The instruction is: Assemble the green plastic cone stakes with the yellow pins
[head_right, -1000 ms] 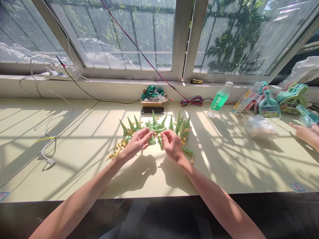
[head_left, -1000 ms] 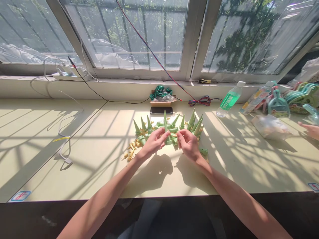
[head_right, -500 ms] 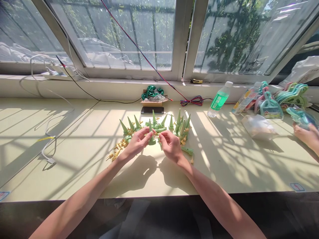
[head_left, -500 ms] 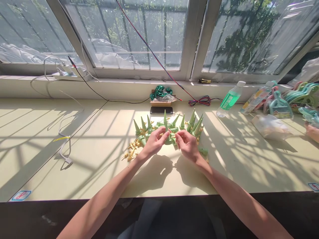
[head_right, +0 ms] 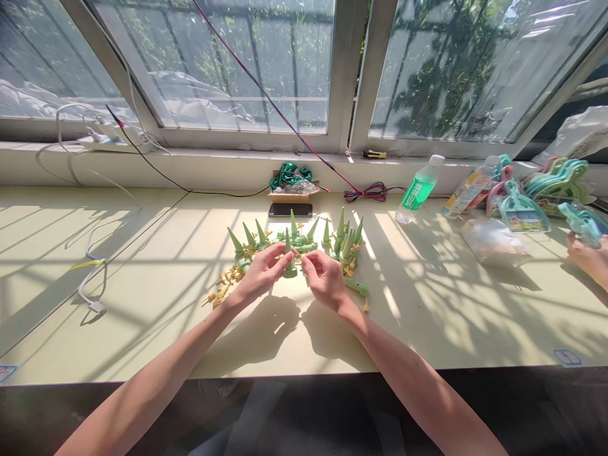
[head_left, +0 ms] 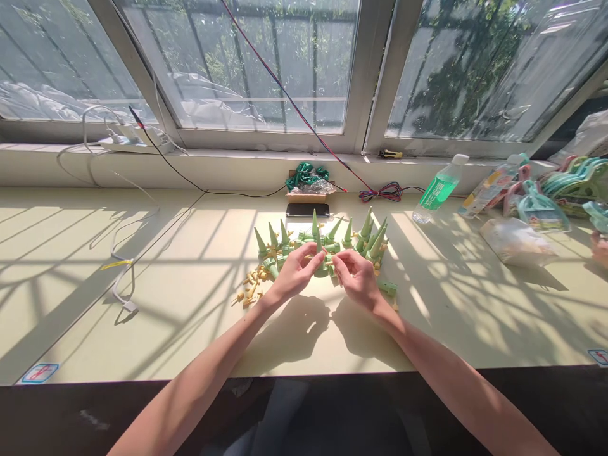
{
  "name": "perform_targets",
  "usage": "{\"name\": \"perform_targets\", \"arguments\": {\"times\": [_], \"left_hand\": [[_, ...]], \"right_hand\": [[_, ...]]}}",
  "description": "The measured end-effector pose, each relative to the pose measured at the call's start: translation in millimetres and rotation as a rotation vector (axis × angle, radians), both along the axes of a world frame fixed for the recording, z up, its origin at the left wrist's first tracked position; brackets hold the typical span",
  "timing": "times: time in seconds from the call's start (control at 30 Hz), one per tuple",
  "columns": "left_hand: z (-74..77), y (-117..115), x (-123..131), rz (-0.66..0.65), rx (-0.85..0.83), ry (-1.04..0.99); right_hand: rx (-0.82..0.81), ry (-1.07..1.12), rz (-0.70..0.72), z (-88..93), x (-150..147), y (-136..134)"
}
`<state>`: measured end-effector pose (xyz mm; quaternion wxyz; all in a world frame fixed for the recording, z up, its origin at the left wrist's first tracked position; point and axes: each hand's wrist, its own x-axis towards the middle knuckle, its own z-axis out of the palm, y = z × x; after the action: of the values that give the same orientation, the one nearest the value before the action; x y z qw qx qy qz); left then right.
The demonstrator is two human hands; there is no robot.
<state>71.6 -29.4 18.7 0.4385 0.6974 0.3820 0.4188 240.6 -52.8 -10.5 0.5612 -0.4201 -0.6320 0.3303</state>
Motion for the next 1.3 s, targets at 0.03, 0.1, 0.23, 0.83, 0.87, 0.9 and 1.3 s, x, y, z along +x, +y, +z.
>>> {"name": "perform_targets", "arguments": {"times": [0.03,0.1,0.23,0.83,0.87,0.9,1.3], "left_hand": [[0.0,-0.2,0.0,0.0,0.0,0.002],[0.0,-0.5,0.0,-0.003,-0.002,0.005],[0.5,-1.2,0.0,-0.01,-0.008,0.003],[-3.1,0.0,-0.7,0.011,0.044,0.04],[-4.0,0.2,-0.9,0.008,0.05,0.044],[-4.9,0.2,-1.0,0.005,0.055,0.048],[-8.8,0.3,-1.2,-0.018,0.068,0.03]], "right_hand": [[0.001,-0.001,0.003,-0.2,-0.1,0.2],[0.003,-0.004,0.006,-0.6,-0.3,0.5],[0.008,-0.011,0.001,-0.6,-0.6,0.2],[0.029,-0.051,-0.013,0.3,-2.1,-1.0],[0.031,-0.053,-0.018,0.5,-2.3,-1.0],[0.032,-0.055,-0.02,0.7,-2.4,-0.9],[0.037,-0.049,-0.017,-2.6,-2.9,0.2]]}}
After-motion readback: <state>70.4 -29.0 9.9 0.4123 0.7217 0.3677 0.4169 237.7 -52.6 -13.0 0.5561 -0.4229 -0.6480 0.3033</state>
